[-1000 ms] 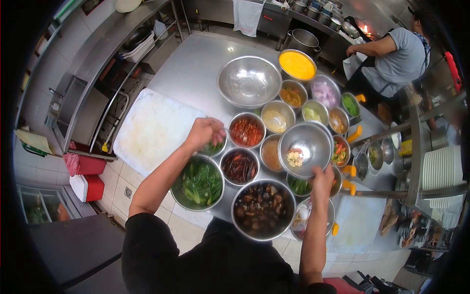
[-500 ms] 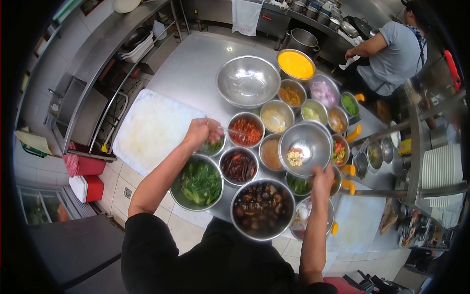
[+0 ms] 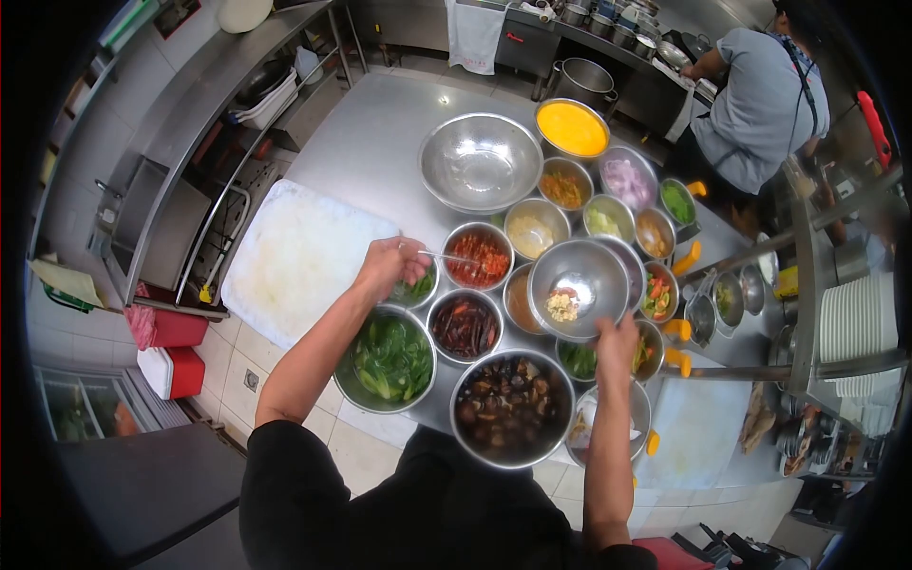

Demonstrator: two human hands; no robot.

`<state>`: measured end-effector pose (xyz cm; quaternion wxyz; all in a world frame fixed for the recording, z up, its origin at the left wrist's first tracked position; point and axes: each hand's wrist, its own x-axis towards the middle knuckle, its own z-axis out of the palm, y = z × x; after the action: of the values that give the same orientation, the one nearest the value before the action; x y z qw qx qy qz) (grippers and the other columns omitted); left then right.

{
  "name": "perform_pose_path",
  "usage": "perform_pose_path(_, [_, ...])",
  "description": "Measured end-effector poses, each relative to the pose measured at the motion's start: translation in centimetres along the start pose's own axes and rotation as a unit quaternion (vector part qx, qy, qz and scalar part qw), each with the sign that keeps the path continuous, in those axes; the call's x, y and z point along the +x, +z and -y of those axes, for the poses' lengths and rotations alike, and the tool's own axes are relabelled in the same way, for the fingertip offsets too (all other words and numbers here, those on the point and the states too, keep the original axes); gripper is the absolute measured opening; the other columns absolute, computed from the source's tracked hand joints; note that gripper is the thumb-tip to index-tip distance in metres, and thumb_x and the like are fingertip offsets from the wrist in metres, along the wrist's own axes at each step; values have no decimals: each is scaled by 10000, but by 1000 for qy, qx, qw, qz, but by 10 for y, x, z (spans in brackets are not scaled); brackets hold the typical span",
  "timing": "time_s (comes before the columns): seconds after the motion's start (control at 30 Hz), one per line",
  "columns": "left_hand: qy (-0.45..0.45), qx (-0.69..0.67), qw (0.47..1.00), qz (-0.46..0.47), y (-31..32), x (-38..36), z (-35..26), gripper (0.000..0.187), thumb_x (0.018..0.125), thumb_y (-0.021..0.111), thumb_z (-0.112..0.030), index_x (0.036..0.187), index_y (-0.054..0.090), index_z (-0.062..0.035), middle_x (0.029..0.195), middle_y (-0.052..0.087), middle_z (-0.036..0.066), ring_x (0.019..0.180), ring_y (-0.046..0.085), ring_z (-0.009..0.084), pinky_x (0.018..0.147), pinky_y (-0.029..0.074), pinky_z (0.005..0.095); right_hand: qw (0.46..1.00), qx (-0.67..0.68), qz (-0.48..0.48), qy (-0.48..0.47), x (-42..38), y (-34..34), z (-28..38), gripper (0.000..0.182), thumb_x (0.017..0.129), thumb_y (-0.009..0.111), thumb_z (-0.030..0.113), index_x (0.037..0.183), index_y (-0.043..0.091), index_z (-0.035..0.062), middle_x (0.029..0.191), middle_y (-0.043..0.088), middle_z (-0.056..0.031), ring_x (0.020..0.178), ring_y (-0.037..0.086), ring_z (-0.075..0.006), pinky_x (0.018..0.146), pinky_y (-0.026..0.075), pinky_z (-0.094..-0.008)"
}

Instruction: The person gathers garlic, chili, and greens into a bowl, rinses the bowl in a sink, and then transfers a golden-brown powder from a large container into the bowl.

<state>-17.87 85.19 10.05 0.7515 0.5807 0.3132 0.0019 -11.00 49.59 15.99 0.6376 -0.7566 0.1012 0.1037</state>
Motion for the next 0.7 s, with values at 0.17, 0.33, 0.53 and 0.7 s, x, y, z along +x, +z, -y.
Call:
perform_pose_path(0.17, [7, -13, 1000, 11, 3, -1, 2, 218, 933, 485, -60, 1055, 545, 111, 851, 649, 181, 575, 579, 156, 468, 467, 249, 1000, 11, -4, -15, -1, 0, -1, 356, 809, 498, 15, 1159, 558, 24, 954, 633, -62, 705, 599, -114, 533, 499, -242])
perform_pose_path(0.33, [-13, -42, 999, 6, -2, 0, 3, 162, 933, 509, -56, 1033, 554, 64, 843, 667, 161, 559, 582, 134, 443, 464, 230, 999, 43, 0, -8, -3, -1, 1, 363, 811, 487, 1, 1168, 548, 19, 979, 625, -77, 729, 623, -137, 532, 541, -269])
perform_pose_path(0.53, [-24, -62, 998, 13, -8, 5, 7, 165, 928, 505, -43, 1039, 536, 74, 835, 666, 161, 560, 584, 136, 443, 467, 230, 1000, 30, -3, -3, -4, 5, 6, 374, 792, 494, 31, 1159, 557, -9, 983, 611, -115, 762, 618, -183, 563, 539, -296])
perform_pose_path(0.7, [-36, -71, 997, 12, -9, 3, 7, 167, 932, 495, -44, 1039, 534, 79, 839, 664, 159, 564, 583, 133, 445, 466, 228, 1000, 24, 10, 0, -1, 6, 5, 378, 793, 492, 25, 1166, 551, -5, 999, 612, -112, 813, 626, -202, 590, 558, -316])
